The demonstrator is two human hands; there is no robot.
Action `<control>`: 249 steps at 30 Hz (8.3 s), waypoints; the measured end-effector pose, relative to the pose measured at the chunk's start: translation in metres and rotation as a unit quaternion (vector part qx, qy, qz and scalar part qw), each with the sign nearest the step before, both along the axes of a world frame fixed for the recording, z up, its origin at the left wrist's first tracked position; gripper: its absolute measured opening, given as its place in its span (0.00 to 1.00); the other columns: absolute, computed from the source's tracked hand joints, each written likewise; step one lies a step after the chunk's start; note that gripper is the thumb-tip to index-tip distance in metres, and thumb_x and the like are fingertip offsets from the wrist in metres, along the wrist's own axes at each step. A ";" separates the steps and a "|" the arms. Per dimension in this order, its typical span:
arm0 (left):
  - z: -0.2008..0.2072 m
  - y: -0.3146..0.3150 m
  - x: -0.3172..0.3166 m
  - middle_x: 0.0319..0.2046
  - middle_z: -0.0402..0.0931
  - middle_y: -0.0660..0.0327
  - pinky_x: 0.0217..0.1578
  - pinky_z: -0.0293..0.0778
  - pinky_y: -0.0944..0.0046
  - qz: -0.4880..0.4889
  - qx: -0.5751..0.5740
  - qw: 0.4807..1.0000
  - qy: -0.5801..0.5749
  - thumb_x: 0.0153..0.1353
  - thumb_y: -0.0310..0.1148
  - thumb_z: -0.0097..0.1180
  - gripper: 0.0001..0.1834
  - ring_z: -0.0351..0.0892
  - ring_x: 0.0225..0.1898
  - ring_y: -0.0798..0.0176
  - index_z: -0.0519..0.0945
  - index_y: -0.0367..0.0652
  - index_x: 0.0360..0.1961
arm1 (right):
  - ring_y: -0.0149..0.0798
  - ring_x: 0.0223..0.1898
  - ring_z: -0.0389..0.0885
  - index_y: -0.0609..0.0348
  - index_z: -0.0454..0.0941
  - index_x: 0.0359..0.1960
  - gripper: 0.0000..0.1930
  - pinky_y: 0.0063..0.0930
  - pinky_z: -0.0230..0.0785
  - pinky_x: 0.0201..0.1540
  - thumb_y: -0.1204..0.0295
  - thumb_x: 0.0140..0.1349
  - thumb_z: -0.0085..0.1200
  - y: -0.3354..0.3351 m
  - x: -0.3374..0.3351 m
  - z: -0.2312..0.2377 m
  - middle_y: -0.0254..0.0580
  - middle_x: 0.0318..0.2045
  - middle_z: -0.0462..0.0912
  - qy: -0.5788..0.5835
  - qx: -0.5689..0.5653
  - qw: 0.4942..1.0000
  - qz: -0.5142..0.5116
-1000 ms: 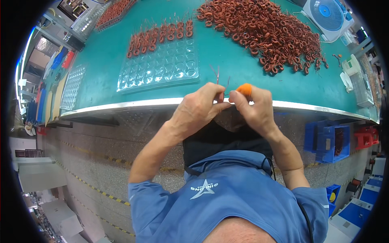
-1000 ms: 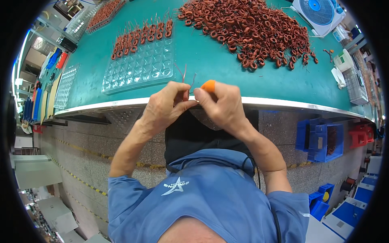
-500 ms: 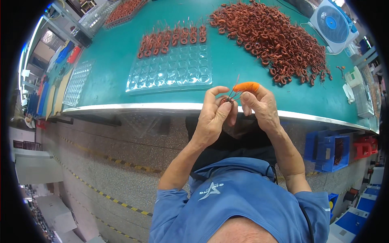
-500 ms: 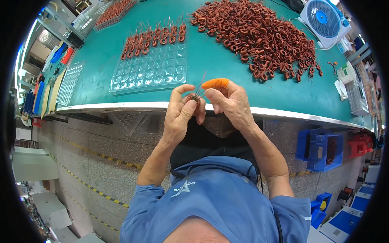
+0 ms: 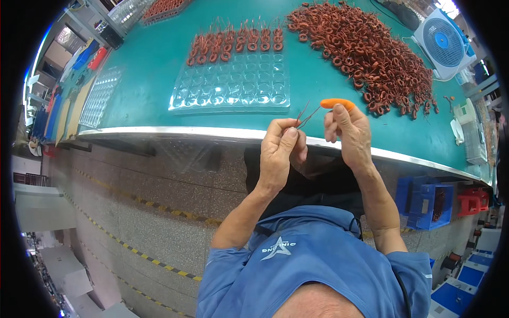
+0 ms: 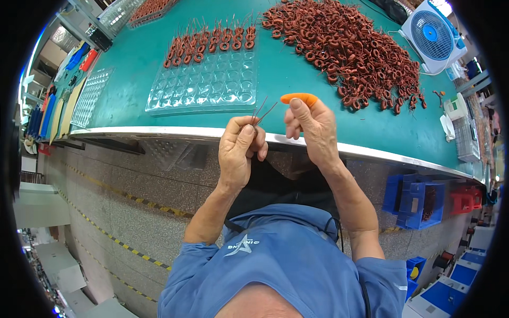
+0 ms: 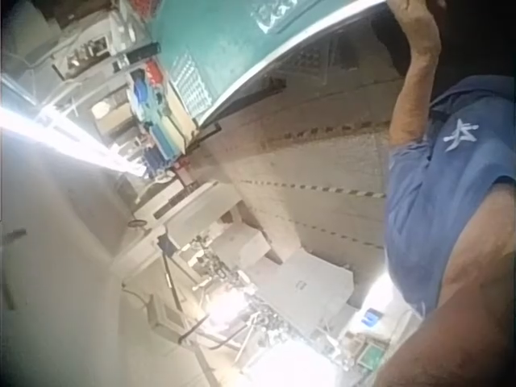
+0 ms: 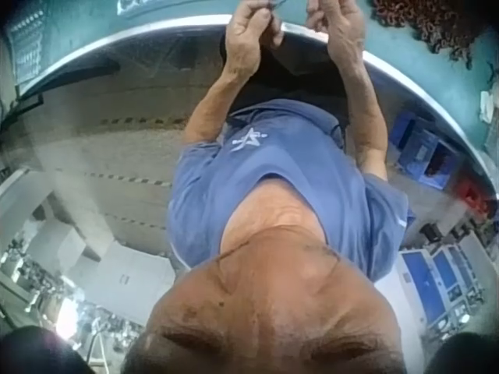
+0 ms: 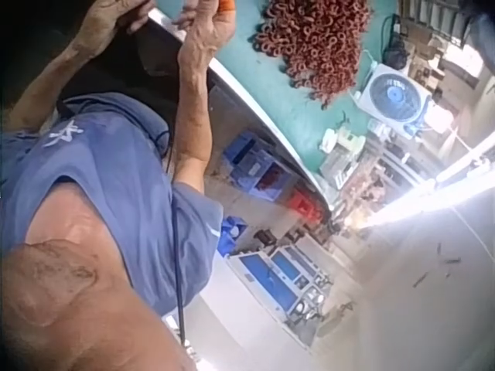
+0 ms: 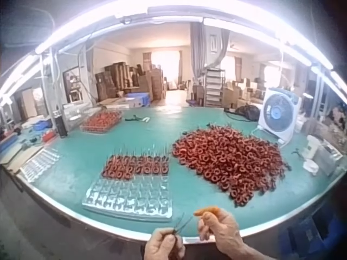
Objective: Thread thin wires through small red plastic components and organize them into a clear plastic tray.
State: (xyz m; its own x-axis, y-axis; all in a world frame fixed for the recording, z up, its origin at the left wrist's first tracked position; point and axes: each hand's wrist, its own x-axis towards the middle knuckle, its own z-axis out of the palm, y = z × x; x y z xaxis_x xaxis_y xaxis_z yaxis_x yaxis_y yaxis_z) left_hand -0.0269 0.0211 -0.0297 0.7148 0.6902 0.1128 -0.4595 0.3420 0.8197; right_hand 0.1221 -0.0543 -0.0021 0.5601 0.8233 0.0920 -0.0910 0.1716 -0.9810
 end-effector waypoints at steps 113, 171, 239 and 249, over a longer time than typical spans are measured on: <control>0.021 0.009 0.101 0.18 0.69 0.65 0.17 0.69 0.69 -0.026 0.075 0.997 -0.013 0.66 0.29 0.48 0.03 0.71 0.16 0.70 0.71 0.43 0.39 | 0.26 0.47 0.74 0.55 0.73 0.57 0.23 0.22 0.65 0.45 0.53 0.71 0.42 -0.025 0.064 -0.018 0.31 0.47 0.77 -0.073 0.002 0.993 -0.094; 0.021 -0.004 0.029 0.13 0.68 0.63 0.17 0.64 0.65 -0.120 0.333 0.925 0.136 0.72 0.39 0.43 0.14 0.67 0.13 0.68 0.69 0.39 0.47 | 0.19 0.13 0.63 0.61 0.79 0.34 0.14 0.13 0.50 0.14 0.62 0.68 0.53 -0.031 0.043 -0.027 0.27 0.14 0.68 -0.056 0.007 0.998 -0.001; 0.025 -0.024 0.039 0.23 0.73 0.59 0.18 0.67 0.71 -0.161 0.176 0.971 -0.001 0.72 0.34 0.43 0.10 0.68 0.16 0.71 0.67 0.36 0.43 | 0.16 0.18 0.58 0.64 0.77 0.45 0.12 0.12 0.48 0.21 0.68 0.69 0.51 -0.050 0.025 -0.021 0.24 0.21 0.68 -0.087 0.104 0.991 -0.017; 0.006 -0.013 0.037 0.18 0.70 0.58 0.21 0.65 0.63 0.054 0.304 0.947 0.092 0.69 0.34 0.47 0.10 0.70 0.18 0.66 0.67 0.37 0.39 | 0.20 0.18 0.65 0.65 0.77 0.42 0.16 0.13 0.52 0.20 0.61 0.68 0.53 -0.044 0.021 -0.039 0.28 0.22 0.72 -0.124 0.011 0.986 -0.113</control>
State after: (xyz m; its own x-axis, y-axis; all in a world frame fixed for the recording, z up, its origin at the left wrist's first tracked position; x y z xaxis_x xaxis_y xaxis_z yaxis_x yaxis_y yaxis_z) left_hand 0.0106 0.0085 -0.0239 0.6902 0.6078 0.3928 -0.2953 -0.2591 0.9196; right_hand 0.1427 -0.0980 -0.0415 0.6869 0.6769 0.2647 0.1932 0.1809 -0.9643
